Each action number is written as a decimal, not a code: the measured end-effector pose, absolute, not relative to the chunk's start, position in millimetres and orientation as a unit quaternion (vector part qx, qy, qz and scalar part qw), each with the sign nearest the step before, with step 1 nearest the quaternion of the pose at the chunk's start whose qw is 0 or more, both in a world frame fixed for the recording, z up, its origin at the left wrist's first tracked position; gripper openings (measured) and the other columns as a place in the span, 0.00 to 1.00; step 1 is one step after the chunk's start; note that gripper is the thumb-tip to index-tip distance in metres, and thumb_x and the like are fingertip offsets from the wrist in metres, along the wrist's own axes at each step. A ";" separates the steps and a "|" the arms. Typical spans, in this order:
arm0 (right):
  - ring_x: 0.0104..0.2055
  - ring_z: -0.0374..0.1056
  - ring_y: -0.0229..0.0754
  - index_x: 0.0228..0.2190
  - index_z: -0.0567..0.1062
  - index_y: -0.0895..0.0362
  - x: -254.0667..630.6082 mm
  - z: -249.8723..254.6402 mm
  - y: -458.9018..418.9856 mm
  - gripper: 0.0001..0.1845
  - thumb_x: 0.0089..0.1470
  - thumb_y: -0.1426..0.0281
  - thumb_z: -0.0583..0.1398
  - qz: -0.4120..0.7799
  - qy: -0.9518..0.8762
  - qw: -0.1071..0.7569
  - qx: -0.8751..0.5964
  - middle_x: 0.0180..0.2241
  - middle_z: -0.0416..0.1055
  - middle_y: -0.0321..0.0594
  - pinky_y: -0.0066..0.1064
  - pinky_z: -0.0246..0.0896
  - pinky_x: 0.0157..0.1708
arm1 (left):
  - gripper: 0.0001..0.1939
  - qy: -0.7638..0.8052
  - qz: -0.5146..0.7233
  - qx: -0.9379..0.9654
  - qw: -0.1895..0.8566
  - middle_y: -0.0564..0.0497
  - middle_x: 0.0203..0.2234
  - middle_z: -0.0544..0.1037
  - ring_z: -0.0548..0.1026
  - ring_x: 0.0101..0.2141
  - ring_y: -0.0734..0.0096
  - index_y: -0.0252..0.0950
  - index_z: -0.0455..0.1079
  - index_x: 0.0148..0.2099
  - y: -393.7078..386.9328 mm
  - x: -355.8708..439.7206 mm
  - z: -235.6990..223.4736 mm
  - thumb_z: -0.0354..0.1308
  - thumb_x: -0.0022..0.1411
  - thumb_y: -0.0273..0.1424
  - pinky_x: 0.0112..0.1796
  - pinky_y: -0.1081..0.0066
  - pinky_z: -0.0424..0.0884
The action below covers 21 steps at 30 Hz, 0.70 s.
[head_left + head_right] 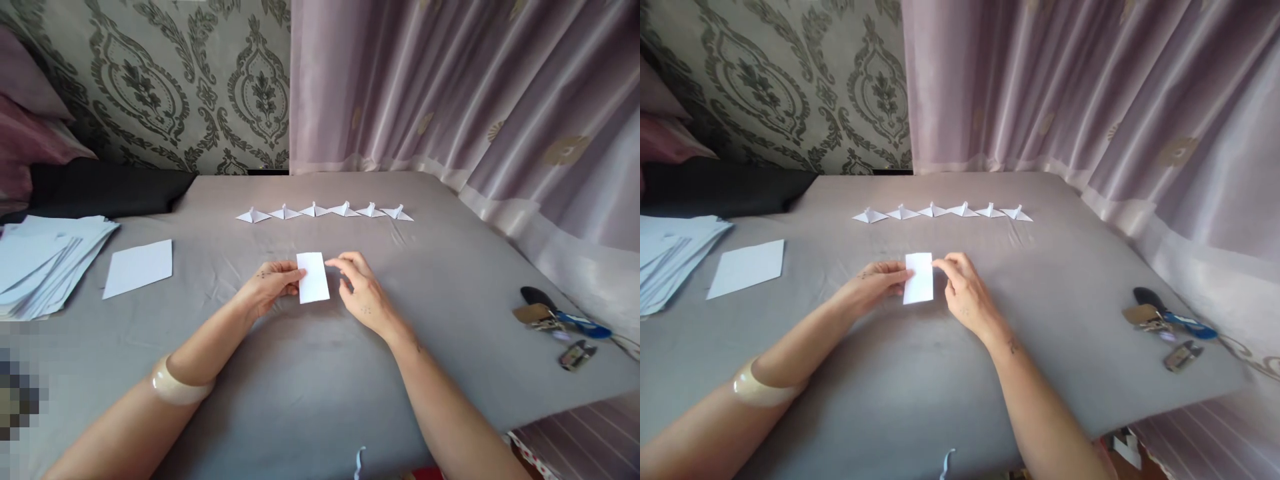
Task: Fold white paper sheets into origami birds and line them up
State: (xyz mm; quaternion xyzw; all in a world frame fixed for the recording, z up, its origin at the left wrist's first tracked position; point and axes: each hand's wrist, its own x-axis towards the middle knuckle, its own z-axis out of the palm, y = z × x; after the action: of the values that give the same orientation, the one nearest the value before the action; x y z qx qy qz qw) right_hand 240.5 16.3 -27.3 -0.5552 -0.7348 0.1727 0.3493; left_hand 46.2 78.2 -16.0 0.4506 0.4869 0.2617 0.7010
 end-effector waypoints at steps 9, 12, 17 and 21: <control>0.38 0.65 0.41 0.39 0.78 0.54 235.5 -36.2 15.2 0.16 0.59 0.78 0.52 0.102 -0.795 0.237 -0.549 0.38 0.69 0.43 0.31 0.59 0.36 | 0.18 0.547 0.279 0.645 0.456 0.46 0.37 0.72 0.71 0.31 0.69 0.35 0.68 0.49 74.5 42.1 -24.3 0.54 0.54 0.26 0.35 0.66 0.70; 0.37 0.66 0.40 0.41 0.77 0.53 237.1 -36.0 13.6 0.13 0.60 0.73 0.54 0.127 -0.790 0.220 -0.558 0.38 0.69 0.41 0.30 0.58 0.34 | 0.18 0.457 0.221 0.786 0.354 0.45 0.41 0.69 0.70 0.39 0.64 0.39 0.73 0.43 69.0 34.6 -28.1 0.51 0.50 0.22 0.43 0.63 0.68; 0.33 0.65 0.37 0.33 0.77 0.54 236.7 -33.9 14.1 0.13 0.62 0.65 0.54 0.199 -0.757 0.239 -0.575 0.35 0.69 0.38 0.29 0.57 0.33 | 0.11 0.418 0.165 0.823 0.346 0.46 0.39 0.70 0.69 0.41 0.60 0.39 0.73 0.40 64.7 29.6 -33.0 0.56 0.52 0.30 0.41 0.64 0.68; 0.30 0.64 0.35 0.27 0.74 0.54 231.8 -36.3 18.1 0.16 0.62 0.63 0.53 0.230 -0.702 0.259 -0.622 0.35 0.68 0.38 0.29 0.57 0.32 | 0.15 0.469 0.184 0.794 0.340 0.46 0.34 0.71 0.71 0.36 0.62 0.37 0.70 0.27 65.2 37.1 -28.6 0.50 0.62 0.37 0.41 0.66 0.67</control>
State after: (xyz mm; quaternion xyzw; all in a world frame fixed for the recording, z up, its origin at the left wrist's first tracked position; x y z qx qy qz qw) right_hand 231.8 18.1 -36.3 -0.6217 -0.7024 0.2296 0.2594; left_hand 37.1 65.2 -28.6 0.7940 0.4692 0.1839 0.3399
